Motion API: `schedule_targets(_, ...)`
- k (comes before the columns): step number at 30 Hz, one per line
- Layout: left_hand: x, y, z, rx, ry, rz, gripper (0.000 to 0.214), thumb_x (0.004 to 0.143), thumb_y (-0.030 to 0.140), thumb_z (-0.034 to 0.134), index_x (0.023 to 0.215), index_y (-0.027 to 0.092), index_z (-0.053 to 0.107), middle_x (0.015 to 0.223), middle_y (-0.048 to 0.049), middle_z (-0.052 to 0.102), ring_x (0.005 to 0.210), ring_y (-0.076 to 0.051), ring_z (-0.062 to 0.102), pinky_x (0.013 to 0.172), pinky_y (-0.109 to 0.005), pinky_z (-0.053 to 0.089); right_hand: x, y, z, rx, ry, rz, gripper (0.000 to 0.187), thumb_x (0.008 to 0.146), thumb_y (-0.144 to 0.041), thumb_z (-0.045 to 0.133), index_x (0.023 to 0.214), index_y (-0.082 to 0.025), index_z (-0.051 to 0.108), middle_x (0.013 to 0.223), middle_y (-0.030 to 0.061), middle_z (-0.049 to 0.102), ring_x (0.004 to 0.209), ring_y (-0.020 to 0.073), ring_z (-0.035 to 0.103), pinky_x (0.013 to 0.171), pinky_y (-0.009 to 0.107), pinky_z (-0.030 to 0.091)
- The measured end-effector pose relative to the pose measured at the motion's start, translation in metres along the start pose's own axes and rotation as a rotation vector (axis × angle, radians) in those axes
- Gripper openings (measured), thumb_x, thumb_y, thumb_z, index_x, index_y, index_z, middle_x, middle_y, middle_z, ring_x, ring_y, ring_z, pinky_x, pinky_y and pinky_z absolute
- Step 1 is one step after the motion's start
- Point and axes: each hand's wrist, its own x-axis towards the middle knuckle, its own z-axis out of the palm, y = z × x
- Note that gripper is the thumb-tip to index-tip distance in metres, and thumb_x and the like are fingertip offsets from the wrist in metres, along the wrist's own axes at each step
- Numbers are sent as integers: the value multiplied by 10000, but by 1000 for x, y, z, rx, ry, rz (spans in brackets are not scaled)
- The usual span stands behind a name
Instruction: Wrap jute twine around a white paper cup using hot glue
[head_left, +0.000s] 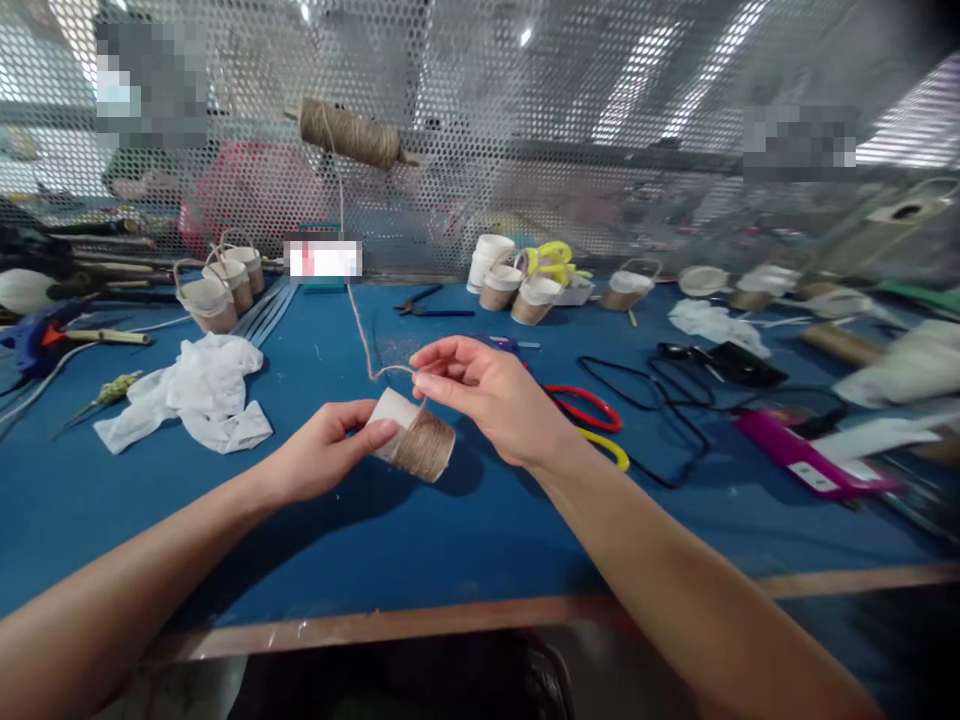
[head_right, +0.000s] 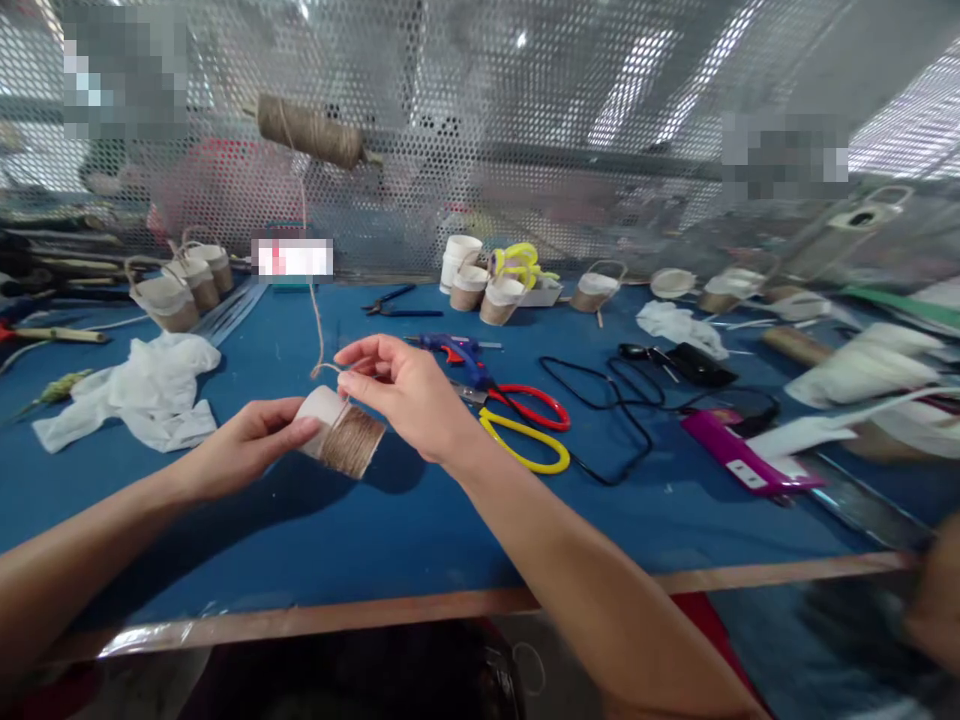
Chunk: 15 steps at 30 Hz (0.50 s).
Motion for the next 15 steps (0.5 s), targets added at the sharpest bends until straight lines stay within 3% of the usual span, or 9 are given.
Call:
schedule_targets(6, -2, 1, 2, -68, -19, -22, 288, 828, 340, 484, 941, 143, 661, 825, -29, 652, 749, -153, 551, 732, -241, 414, -3, 8, -2, 73, 48, -14, 109, 677, -236, 688, 775, -196, 660, 747, -24, 670, 694, 99, 600, 706, 253, 480)
schedule_targets(15, -2, 1, 2, -37, -39, 11, 266, 846, 324, 477, 934, 156, 663, 844, -23, 665, 767, -147, 562, 740, -231, 425, -10, 6, -1, -107, 128, -97, 81, 695, -229, 678, 765, -190, 666, 772, -5, 696, 725, 133, 633, 717, 277, 507)
